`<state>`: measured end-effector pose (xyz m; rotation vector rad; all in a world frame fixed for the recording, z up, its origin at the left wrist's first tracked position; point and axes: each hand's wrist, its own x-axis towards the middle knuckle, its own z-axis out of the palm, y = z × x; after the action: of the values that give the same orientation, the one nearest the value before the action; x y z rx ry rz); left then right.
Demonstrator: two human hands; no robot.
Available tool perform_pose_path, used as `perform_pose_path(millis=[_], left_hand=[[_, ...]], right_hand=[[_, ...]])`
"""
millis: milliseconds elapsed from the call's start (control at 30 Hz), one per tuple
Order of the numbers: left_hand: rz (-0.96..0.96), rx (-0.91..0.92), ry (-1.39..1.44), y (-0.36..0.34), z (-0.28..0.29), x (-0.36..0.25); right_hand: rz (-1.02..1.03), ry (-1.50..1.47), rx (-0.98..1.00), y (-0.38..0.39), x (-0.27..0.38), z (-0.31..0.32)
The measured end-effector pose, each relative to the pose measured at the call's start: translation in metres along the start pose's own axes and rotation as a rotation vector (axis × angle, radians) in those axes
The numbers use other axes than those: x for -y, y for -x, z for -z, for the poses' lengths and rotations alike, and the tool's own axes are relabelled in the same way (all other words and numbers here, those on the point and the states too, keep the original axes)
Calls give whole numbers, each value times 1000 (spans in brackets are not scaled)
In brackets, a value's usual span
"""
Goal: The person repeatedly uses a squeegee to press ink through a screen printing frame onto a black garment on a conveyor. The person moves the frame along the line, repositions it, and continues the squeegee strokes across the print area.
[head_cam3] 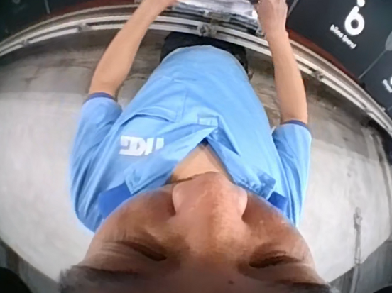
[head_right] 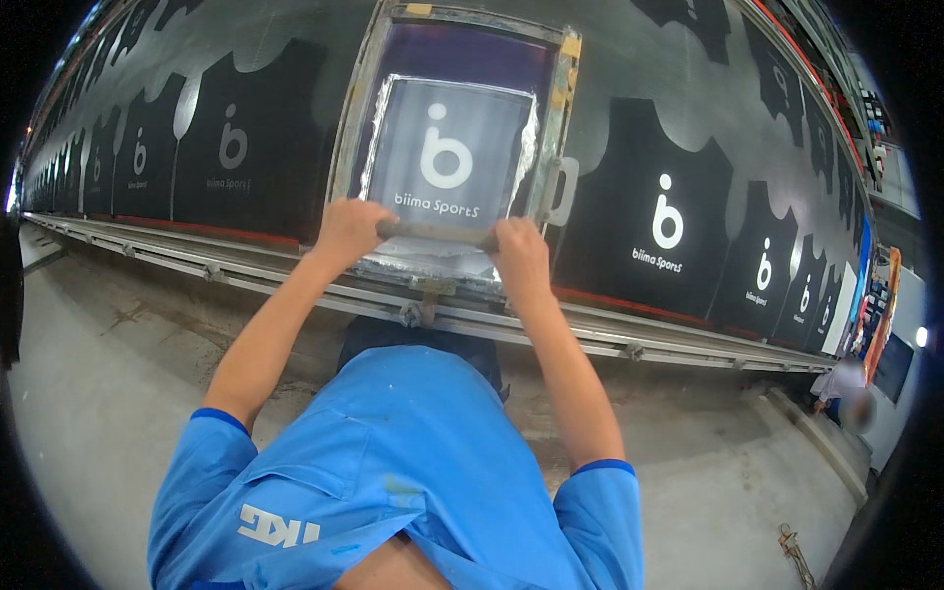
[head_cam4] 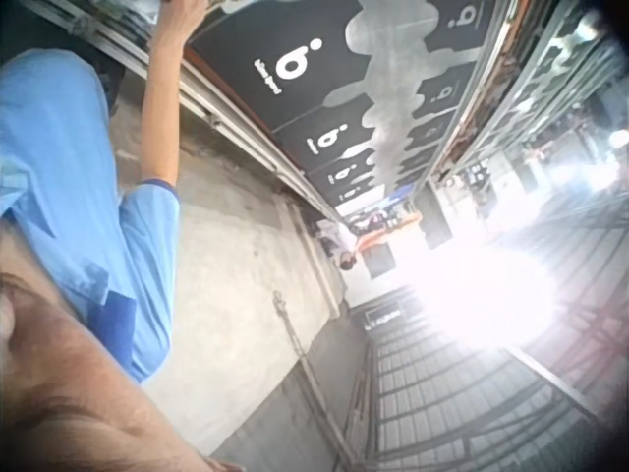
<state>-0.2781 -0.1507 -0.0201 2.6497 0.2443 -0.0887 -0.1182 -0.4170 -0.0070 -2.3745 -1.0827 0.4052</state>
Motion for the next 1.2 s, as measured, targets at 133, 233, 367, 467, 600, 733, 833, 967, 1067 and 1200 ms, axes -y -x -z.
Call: perform_pose_path(millis=[133, 233, 367, 467, 600, 733, 833, 967, 1067, 1200], left_hand=[[58, -49, -55, 48, -10, -25], [-20, -167, -183, 86, -7, -50], [14, 6, -135, 104, 13, -54], [77, 107, -63, 50, 40, -38], [164, 259, -28, -98, 72, 11], [95, 201, -103, -224, 87, 57], [96, 303, -74, -282, 103, 74], [83, 316, -38, -312, 99, 91], [94, 293, -92, -317, 89, 98], [104, 267, -116, -309, 89, 92]], right_hand=[[66, 14, -92, 41, 14, -9], [65, 91, -40, 77, 29, -7], [118, 143, 25, 89, 47, 13], [121, 170, 83, 36, 41, 40], [-100, 206, 260, -110, 1, 70], [-149, 215, 356, -235, -37, 90], [-86, 158, 233, -275, -64, 87], [-67, 138, 188, -299, -83, 75], [-80, 123, 185, -306, -88, 70], [-199, 28, 230, -300, -77, 73]])
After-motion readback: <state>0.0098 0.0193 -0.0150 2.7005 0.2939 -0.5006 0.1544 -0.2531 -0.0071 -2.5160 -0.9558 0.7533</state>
